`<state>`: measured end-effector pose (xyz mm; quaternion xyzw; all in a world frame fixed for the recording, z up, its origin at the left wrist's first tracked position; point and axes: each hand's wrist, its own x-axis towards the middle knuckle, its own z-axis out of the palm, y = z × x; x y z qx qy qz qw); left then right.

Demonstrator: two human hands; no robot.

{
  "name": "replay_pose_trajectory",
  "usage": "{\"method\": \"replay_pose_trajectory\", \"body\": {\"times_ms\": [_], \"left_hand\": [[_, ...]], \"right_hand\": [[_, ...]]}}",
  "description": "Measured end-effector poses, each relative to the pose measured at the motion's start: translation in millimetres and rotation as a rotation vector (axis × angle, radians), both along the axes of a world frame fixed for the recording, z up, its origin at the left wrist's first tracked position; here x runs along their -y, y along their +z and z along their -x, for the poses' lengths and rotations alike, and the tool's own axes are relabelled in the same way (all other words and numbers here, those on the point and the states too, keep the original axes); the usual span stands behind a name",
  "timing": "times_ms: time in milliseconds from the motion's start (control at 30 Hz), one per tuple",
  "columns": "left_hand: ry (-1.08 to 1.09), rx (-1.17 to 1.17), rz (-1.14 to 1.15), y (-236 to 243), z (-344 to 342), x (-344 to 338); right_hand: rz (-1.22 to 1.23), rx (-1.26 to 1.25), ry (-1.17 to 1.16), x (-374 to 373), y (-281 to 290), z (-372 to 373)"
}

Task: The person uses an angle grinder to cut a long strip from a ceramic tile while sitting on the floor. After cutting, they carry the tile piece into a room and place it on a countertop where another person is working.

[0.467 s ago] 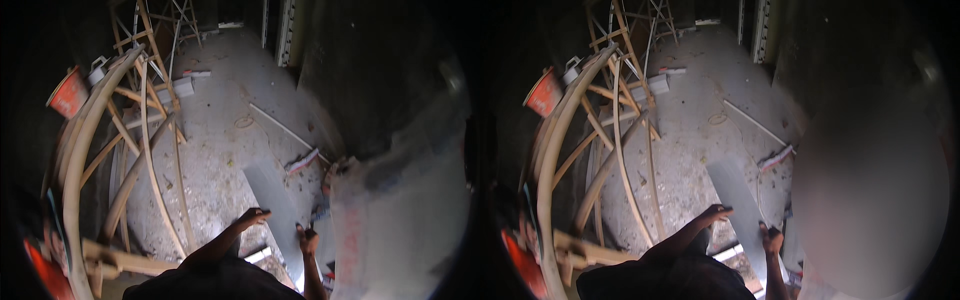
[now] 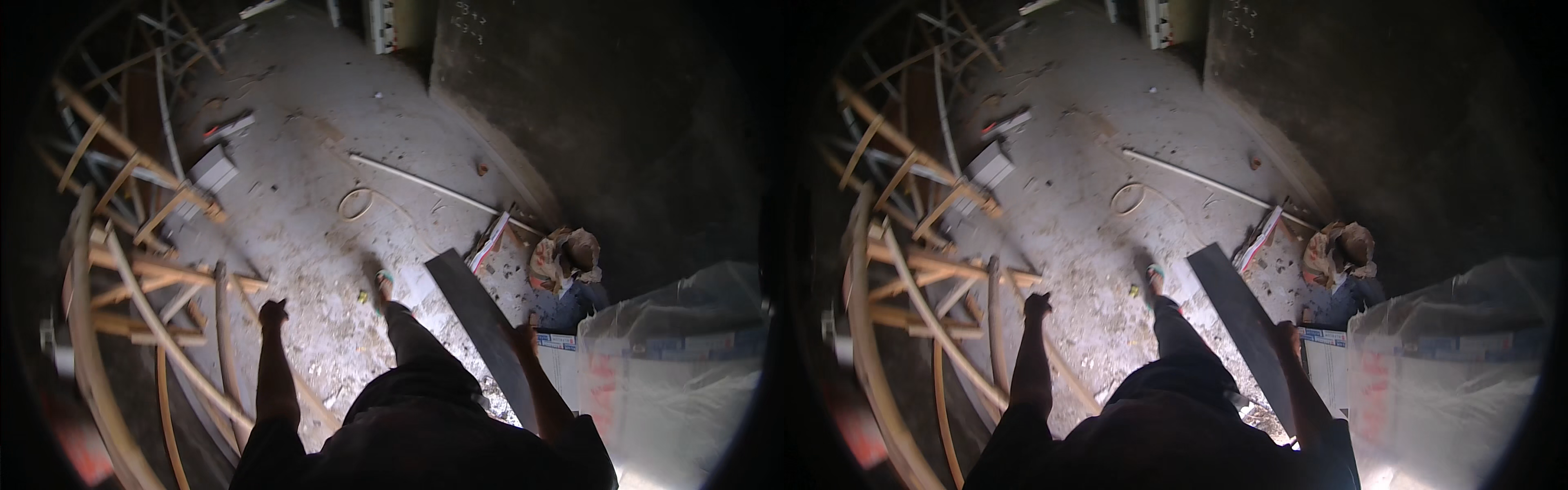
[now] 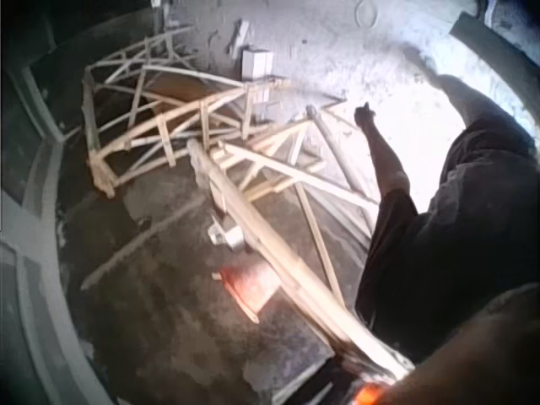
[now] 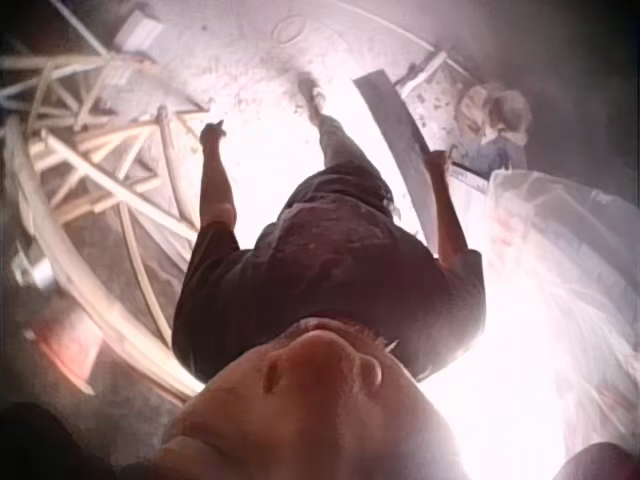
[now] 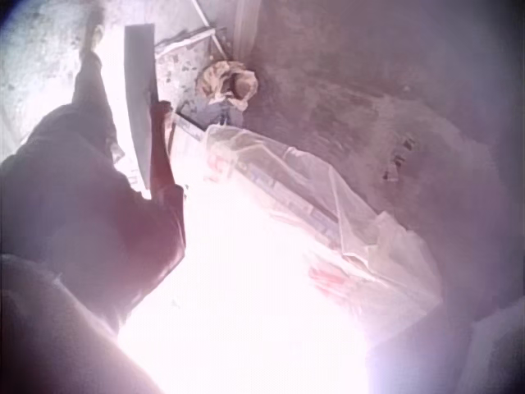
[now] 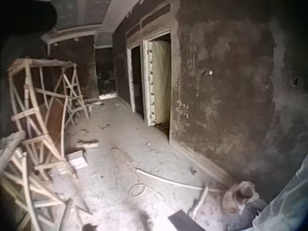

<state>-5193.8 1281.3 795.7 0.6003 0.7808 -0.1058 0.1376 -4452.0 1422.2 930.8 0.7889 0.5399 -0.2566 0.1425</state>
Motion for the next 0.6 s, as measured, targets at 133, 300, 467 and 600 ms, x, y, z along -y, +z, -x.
{"method": "replay_pose_trajectory", "body": {"times_ms": [133,300,467,600], "left_hand": [[0.628,0.496,0.098,-10.1,44.1,-60.2],[1.269,0.966,0.217,49.9,101.4,-60.5],[1.500,0.822,0.660,-9.5,103.8,9.8],[1.491,0.940,0.638,-16.9,167.1,-114.9]], "right_hand": [[-0.036,0.032,0.209,-146.4,-29.9,123.1],[-0.111,-0.049,0.216,-339.8,55.8,348.7],[-0.171,-0.038,0.552,-524.7,-27.8,546.2],[-0.156,-0.051,0.399,-646.4,-82.8,623.3]]}}
